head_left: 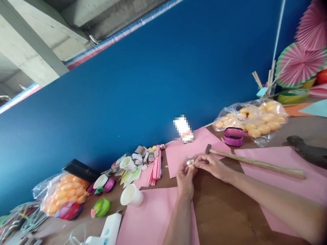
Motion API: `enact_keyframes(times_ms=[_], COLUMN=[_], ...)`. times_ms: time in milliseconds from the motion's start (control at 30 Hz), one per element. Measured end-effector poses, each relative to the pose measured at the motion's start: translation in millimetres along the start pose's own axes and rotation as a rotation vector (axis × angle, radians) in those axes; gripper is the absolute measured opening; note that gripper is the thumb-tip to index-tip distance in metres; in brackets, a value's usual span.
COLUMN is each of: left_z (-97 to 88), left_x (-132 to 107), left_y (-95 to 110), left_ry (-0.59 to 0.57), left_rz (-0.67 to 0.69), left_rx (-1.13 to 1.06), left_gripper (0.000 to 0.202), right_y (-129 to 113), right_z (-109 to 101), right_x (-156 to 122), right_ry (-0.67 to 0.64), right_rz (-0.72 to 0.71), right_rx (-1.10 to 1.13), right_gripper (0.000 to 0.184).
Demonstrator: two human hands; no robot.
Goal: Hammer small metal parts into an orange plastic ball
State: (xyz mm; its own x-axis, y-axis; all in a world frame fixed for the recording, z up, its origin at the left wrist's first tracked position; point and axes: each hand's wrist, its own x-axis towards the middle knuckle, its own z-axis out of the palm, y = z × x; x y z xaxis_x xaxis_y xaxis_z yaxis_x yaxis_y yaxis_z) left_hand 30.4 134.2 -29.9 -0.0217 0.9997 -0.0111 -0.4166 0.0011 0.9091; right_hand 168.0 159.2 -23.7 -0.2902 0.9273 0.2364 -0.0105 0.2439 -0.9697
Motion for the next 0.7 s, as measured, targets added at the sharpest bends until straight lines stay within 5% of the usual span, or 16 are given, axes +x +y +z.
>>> enact_keyframes(times_ms=[700], left_z=[-0.1], left_x=[0.8], left_y=[-0.5], left_ry=[-0.026], left_rz=[0.020], left_rx=[-0.010], left_gripper=[0.058], right_y=[-7.0], right_z=[-0.2], right_x=[-1.2], right_ry=[-0.039], right_rz=[-0.006], right_rx=[-0.043], right_gripper=[0.023])
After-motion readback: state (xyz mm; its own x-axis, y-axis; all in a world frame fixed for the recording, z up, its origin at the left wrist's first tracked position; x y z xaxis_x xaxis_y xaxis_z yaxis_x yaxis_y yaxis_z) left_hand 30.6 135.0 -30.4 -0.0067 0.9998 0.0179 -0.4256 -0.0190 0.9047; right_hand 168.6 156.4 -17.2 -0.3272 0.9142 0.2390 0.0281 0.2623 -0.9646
